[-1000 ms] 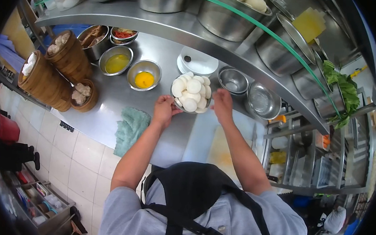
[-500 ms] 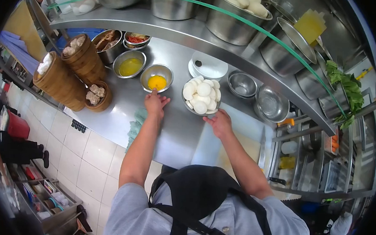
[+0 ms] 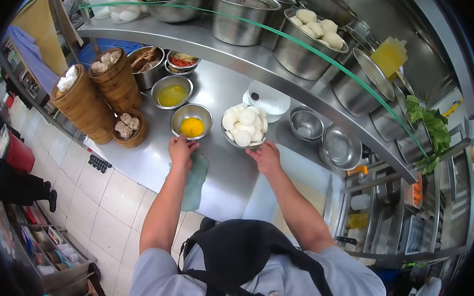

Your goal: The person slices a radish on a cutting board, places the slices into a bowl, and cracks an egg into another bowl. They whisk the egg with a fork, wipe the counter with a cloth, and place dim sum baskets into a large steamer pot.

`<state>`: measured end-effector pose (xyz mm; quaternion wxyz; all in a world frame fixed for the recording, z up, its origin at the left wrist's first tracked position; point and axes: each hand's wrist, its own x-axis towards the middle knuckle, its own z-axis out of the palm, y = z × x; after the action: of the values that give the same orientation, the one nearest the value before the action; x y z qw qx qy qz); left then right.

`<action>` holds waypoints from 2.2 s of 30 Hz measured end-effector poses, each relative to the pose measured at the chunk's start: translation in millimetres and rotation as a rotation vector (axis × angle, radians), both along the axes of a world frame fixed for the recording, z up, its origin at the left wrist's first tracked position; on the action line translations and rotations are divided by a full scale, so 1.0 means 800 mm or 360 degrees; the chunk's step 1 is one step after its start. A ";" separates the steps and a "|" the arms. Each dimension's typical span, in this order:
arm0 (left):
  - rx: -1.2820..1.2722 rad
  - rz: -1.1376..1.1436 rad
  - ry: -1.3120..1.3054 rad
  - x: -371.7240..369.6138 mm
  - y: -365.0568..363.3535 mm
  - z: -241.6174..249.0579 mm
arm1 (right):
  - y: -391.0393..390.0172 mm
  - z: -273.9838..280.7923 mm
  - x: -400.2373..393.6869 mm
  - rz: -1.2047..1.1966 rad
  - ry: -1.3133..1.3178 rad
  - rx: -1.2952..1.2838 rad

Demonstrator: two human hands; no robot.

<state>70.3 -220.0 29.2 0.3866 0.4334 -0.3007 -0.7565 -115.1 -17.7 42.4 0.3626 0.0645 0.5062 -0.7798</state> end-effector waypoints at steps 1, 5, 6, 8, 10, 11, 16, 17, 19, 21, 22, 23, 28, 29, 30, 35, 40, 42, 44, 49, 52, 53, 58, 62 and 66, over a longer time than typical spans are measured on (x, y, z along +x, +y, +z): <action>-0.0002 0.0000 -0.0041 0.008 -0.002 0.002 | -0.011 0.001 0.002 -0.0019 0.0001 0.0031; -0.0048 -0.0021 -0.0104 0.036 -0.008 0.002 | -0.064 0.006 0.011 -0.0058 0.0021 0.0090; -0.0044 -0.0027 -0.0108 0.040 -0.009 0.002 | -0.078 0.004 0.009 -0.0036 0.0023 0.0083; -0.0040 -0.0017 -0.0111 0.046 -0.008 0.001 | -0.106 0.001 0.005 -0.0081 0.0021 0.0074; -0.0060 -0.0111 -0.0162 0.050 -0.008 0.001 | -0.132 -0.014 -0.009 -0.0066 0.0031 0.0007; -0.0058 -0.0130 -0.0151 0.051 -0.008 -0.001 | -0.144 -0.021 -0.017 -0.0068 0.0037 -0.0056; -0.0086 -0.0222 -0.0115 0.052 -0.010 -0.006 | -0.209 -0.021 -0.047 -0.0054 0.0034 -0.0059; -0.0101 -0.0229 -0.0126 0.049 -0.009 -0.005 | -0.221 -0.021 -0.053 -0.0060 0.0051 -0.0063; -0.0142 -0.0292 -0.0188 0.045 -0.014 -0.010 | -0.242 -0.020 -0.067 -0.0069 0.0041 -0.0016; -0.0176 -0.0302 -0.0183 0.042 -0.016 -0.016 | -0.260 -0.015 -0.074 -0.0082 0.0029 0.0031; -0.0219 -0.0327 -0.0180 0.040 -0.017 -0.018 | -0.267 -0.009 -0.077 -0.0082 0.0055 0.0018; -0.0218 -0.0317 -0.0181 0.038 -0.017 -0.021 | -0.274 -0.003 -0.079 -0.0084 0.0079 0.0005; -0.0320 -0.0449 -0.0268 0.031 -0.014 -0.023 | -0.306 -0.003 -0.110 -0.0029 0.0186 0.0010; -0.0306 -0.0439 -0.0276 0.030 -0.014 -0.023 | -0.310 -0.004 -0.116 0.0000 0.0175 -0.0038; -0.0327 -0.0449 -0.0280 0.028 -0.013 -0.025 | -0.314 -0.004 -0.118 0.0027 0.0163 -0.0084; -0.0349 -0.0529 -0.0306 0.022 -0.018 -0.025 | -0.330 -0.012 -0.141 0.0095 0.0180 -0.0065; -0.0408 -0.0552 -0.0347 0.012 -0.022 -0.032 | -0.357 -0.019 -0.168 -0.0069 0.0103 0.0129; -0.0450 -0.0558 -0.0373 0.011 -0.020 -0.030 | -0.363 -0.019 -0.175 -0.0069 0.0093 0.0073; -0.0495 -0.0573 -0.0398 0.013 -0.021 -0.026 | -0.366 -0.020 -0.174 -0.0078 0.0082 0.0015; -0.0308 -0.0599 -0.0266 0.025 -0.018 -0.023 | -0.350 -0.207 -0.266 0.0342 0.1761 0.0361; -0.0444 -0.0643 -0.0353 0.049 -0.011 -0.022 | -0.315 -0.241 -0.279 0.0349 0.2326 0.0429; -0.0473 -0.0653 -0.0347 0.056 -0.010 -0.013 | -0.274 -0.176 -0.264 0.0318 0.2334 0.0420; -0.1538 -0.0152 -0.0810 0.087 -0.078 0.066 | -0.195 -0.048 -0.069 0.0253 0.0765 0.0148; -0.2224 0.0456 -0.0555 0.078 -0.171 0.297 | -0.068 -0.017 0.037 0.0666 0.1423 0.0609; -0.2906 0.0641 -0.1137 0.034 -0.251 0.464 | 0.041 -0.022 0.120 0.0610 0.1436 0.0692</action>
<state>97.5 -420.7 400.1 0.5792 0.2152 -0.7860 0.0185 -19.3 14.7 24.6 0.2231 -0.2969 0.7643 -0.5272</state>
